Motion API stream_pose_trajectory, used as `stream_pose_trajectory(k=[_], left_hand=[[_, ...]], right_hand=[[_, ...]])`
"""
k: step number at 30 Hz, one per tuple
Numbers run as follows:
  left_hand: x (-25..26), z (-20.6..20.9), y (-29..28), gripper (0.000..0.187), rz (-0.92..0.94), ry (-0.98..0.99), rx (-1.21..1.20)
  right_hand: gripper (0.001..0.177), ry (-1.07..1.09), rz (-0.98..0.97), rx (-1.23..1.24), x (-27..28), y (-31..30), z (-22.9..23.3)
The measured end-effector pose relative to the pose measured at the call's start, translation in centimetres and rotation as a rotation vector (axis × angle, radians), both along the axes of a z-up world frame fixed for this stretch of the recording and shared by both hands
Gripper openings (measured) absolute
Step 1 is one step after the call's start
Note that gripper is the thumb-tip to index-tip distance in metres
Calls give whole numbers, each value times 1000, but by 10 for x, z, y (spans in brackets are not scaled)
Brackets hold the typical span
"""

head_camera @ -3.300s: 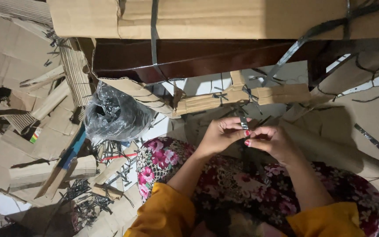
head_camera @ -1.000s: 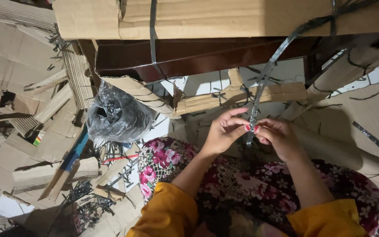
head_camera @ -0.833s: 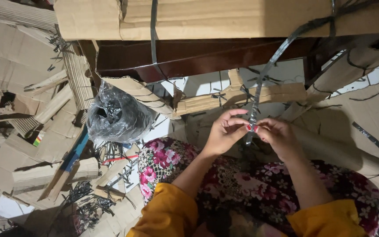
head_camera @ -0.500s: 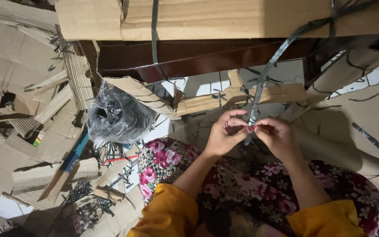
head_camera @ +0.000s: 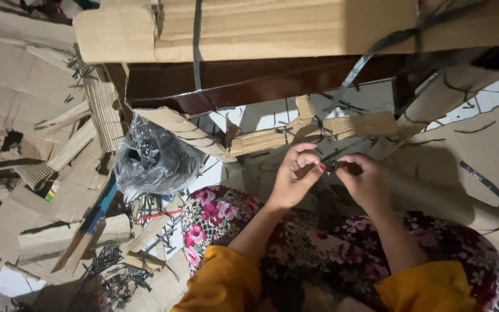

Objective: Wrapping the legs of a wooden chair with cardboard and securing them with plastic ties for protection.

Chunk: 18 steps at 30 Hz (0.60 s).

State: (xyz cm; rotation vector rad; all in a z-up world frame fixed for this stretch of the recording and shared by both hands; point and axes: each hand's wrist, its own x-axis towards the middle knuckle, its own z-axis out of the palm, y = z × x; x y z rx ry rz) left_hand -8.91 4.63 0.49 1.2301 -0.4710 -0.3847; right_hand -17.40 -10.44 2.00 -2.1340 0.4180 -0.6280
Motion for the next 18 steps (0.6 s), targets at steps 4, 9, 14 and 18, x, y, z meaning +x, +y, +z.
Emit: stream_pose_trajectory(k=[4,9,14,18], left_hand=[[4,-2,2,48,-75,165,-244],[3,-3,11,39,-187,466,-533],[-2,41,34,30,-453,-283,270],[3,26,12,43,-568,-205,1154]], right_hand=[[9,182,-26,470,-3,-12,-7],[22,145,-22,827,7,-23,-51],[8,78,92,1139,6,-36,-8],[9,-175,154,893,-7,-46,-15]])
